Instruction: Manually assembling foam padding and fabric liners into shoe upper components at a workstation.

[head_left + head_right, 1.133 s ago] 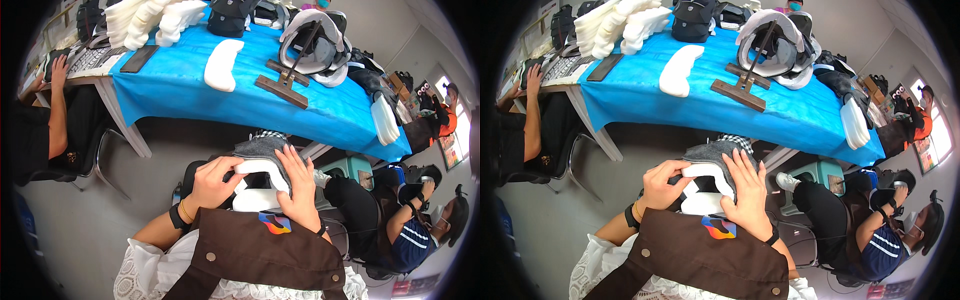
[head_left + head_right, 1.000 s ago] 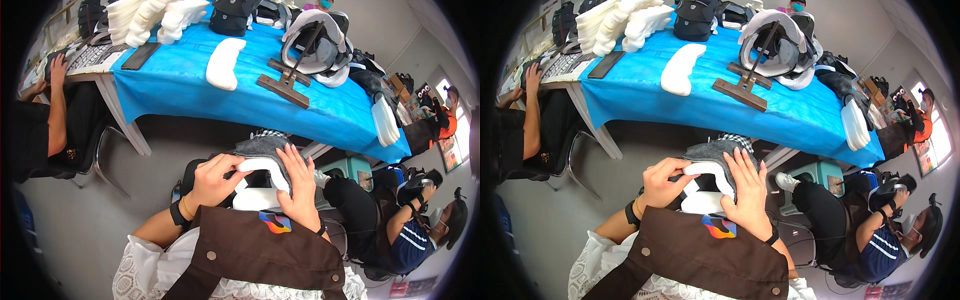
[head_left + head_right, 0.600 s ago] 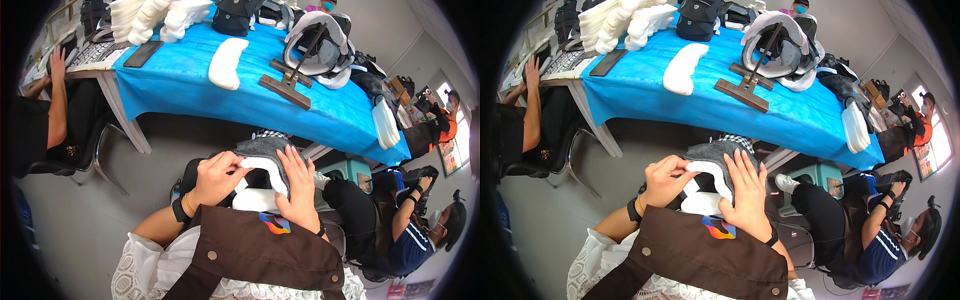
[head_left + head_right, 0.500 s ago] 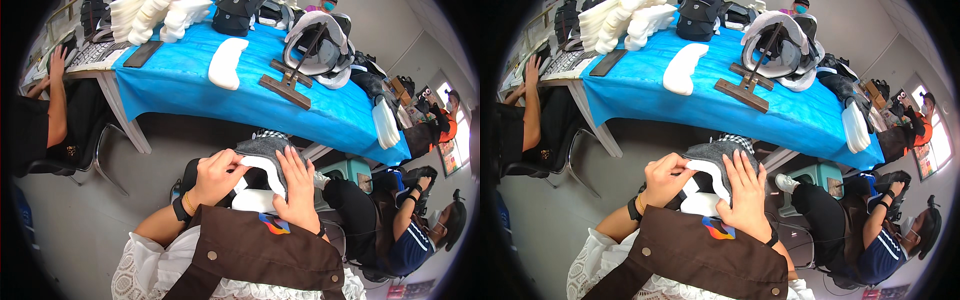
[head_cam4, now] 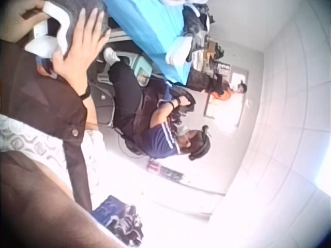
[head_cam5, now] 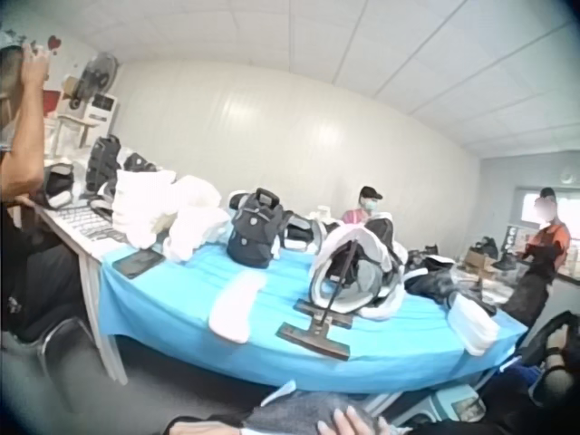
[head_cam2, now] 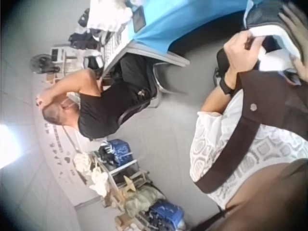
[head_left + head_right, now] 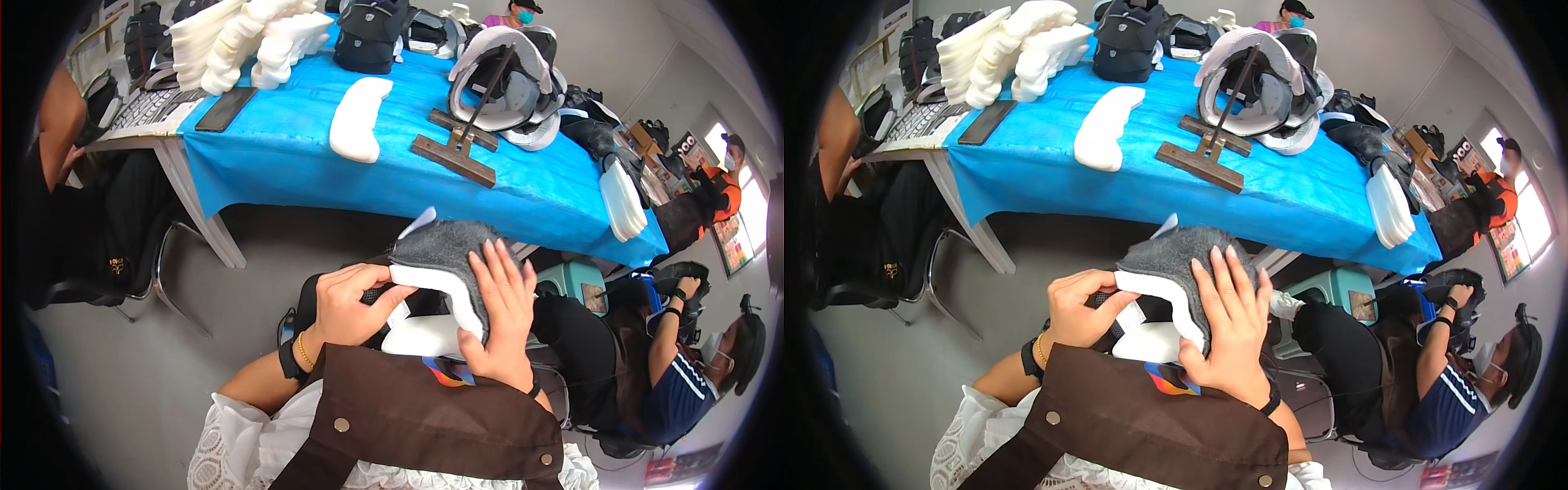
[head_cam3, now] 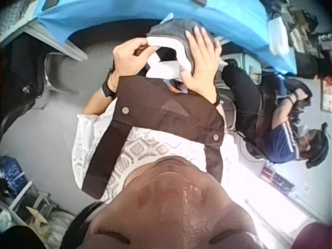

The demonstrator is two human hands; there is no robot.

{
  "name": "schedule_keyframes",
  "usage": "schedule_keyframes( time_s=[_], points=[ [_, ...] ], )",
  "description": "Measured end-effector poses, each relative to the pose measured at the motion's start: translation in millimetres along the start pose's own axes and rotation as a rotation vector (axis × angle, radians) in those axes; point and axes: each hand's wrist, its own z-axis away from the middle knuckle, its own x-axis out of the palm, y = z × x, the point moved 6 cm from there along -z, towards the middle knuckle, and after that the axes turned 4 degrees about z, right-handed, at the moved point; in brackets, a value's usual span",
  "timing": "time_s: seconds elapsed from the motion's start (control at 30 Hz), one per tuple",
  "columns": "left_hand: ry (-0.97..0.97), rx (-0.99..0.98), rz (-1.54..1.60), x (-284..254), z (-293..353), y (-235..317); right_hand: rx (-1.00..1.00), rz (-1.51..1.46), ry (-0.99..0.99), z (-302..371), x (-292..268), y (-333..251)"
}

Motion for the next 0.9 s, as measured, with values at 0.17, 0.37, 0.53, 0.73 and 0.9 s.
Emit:
schedule_keyframes(
  time_s=[0.17,0.37,0.53,0.73,0.9],
  points=[
    [-0.064,0.140,0.060,-20,-11,31,-0.117,0.233,0.229,3,-17,-29],
    [-0.345,-0.728,1.010,20,-9,27,0.017,0.300,0.290,29,23,-26],
    [-0.229,-0.770,1.065,32,-10,-12,-0.061,-0.082,0.025,21,52,-26],
    [-0.275,-0.670,1.024,51,-14,-38,-0.241,-0.205,0.229,41,47,-19],
    [-0.266,-0.414,0.653,54,-30,-19,-0.279,-0.240,0.728,50,0,10]
  ],
)
